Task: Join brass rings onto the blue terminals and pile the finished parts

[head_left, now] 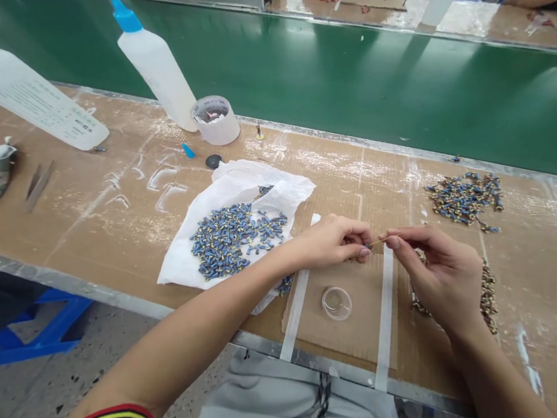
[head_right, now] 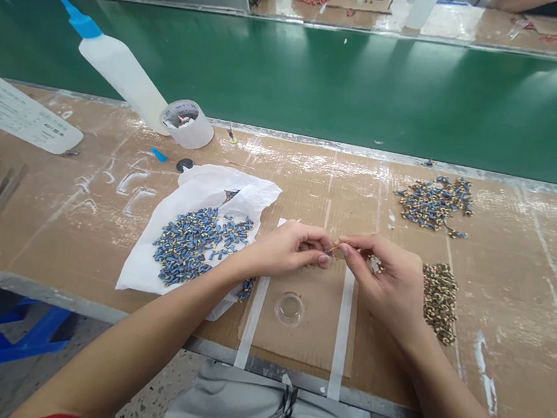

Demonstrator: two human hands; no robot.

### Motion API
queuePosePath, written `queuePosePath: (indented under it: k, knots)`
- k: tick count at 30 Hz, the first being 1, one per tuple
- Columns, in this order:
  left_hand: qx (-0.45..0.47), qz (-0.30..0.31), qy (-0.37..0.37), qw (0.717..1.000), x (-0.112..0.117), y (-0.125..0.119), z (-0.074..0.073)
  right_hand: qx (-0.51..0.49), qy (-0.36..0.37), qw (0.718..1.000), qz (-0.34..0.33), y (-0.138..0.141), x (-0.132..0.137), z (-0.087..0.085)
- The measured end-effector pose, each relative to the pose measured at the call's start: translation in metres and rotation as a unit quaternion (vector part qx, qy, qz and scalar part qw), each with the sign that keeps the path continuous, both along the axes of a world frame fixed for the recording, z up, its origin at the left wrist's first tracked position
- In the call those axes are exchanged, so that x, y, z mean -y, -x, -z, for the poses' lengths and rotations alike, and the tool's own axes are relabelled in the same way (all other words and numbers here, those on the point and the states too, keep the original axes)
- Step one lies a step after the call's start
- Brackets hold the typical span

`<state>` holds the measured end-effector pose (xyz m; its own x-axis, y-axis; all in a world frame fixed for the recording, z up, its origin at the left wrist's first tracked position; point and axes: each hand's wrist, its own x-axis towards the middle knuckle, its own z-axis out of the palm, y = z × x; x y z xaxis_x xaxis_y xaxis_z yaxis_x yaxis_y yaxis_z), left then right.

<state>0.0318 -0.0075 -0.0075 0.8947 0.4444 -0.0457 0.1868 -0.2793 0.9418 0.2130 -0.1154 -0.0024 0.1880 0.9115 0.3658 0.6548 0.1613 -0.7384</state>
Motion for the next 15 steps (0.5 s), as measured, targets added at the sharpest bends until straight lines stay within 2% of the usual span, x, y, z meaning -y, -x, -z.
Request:
queuePosePath:
  k: [6, 12, 15]
  knots:
    - [0.001, 0.004, -0.002, 1.0, -0.001, 0.001, -0.001, -0.014, 0.011, 1.0, -0.005, 0.002, -0.001, -0.001]
    - [-0.005, -0.001, 0.011, 1.0, -0.001, 0.001, -0.001, -0.136, 0.006, 0.991, 0.013, -0.002, -0.002, -0.002]
    - [-0.002, -0.006, 0.027, 1.0, -0.001, 0.001, 0.001, -0.181, -0.012, 0.982, -0.061, -0.002, 0.0, -0.011]
